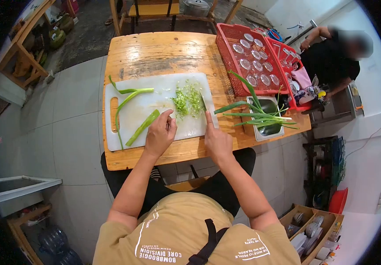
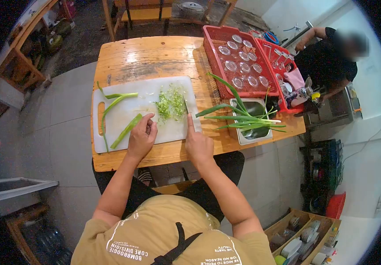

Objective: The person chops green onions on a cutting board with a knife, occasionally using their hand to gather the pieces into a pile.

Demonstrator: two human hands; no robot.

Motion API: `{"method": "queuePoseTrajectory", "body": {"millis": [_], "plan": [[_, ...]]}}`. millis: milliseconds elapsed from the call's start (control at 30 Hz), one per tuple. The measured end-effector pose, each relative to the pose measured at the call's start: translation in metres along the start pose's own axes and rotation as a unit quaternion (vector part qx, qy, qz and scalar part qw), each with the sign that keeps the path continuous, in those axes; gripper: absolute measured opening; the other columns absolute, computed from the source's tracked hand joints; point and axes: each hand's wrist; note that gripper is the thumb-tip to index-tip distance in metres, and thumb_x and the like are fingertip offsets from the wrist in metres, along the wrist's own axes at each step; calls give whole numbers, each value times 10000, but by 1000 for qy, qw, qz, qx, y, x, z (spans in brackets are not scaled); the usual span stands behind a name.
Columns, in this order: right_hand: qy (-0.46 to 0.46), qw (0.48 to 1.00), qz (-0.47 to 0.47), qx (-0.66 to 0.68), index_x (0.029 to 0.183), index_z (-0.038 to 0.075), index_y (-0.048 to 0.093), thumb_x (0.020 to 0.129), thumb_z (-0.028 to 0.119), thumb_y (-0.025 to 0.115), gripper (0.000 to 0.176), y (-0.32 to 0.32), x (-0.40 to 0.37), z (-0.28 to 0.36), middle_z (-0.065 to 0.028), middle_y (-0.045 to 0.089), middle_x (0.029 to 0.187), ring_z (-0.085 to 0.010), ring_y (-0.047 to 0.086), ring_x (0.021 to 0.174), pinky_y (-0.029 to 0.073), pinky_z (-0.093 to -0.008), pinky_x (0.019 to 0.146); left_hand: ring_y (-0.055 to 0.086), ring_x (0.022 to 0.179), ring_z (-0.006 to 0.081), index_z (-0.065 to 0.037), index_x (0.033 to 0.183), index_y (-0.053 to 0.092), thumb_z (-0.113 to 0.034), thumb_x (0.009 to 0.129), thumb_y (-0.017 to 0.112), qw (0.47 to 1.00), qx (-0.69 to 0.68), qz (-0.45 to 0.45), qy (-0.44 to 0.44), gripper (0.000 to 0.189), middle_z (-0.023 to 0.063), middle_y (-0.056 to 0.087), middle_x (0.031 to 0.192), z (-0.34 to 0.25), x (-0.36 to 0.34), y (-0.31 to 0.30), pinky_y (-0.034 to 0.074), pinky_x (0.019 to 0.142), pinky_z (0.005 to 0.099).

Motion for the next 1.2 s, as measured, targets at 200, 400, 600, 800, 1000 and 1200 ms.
{"method": "queuePoseTrajectory", "body": {"millis": [200,400,600,800,1000,1200], "plan": [[-25,998,-53,17,1648,169,328,973,213,585,723,11,24,-8,-129,683,652,-313,673,533,529,-489,512,642,676,263,0,1226,634,-81,959,671,1000,-3,11,-2,281,125,668,824,1,-5,3,535,669,398],[-7,1000,-13,28,1647,188,329,1003,222,557,684,-8,14,-2,-145,680,650,-331,670,543,529,-499,526,644,677,252,0,1227,635,-72,954,674,1000,3,4,5,285,120,669,824,1,-3,2,535,663,393],[-17,999,-44,23,1627,201,373,1034,254,543,619,16,20,-2,-153,671,638,-355,651,532,523,-508,534,642,675,254,1,1227,631,-66,952,672,1000,-3,8,-1,286,122,670,832,-3,-1,1,531,657,392],[-38,998,-48,21,1635,146,356,954,184,601,725,2,3,5,-119,660,618,-311,661,522,516,-471,486,642,677,260,-3,1233,631,-64,956,667,1000,-7,2,5,286,131,672,843,-2,-2,0,533,660,391],[-29,997,-62,21,1630,150,371,947,189,604,723,-4,14,3,-112,657,609,-299,651,502,509,-469,472,645,684,264,-4,1234,634,-68,956,670,1000,-2,11,9,288,131,672,845,-1,-5,2,535,666,389],[-24,998,-55,-1,1647,155,332,957,184,587,736,14,23,9,-114,667,620,-304,659,513,510,-465,474,646,681,268,-6,1229,640,-68,951,676,1000,-8,4,3,287,126,670,832,2,-1,3,537,664,388]]}}
Point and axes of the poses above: each hand's wrist, its own x-axis towards the middle knuckle, its own y-axis out of the palm, z = x × y
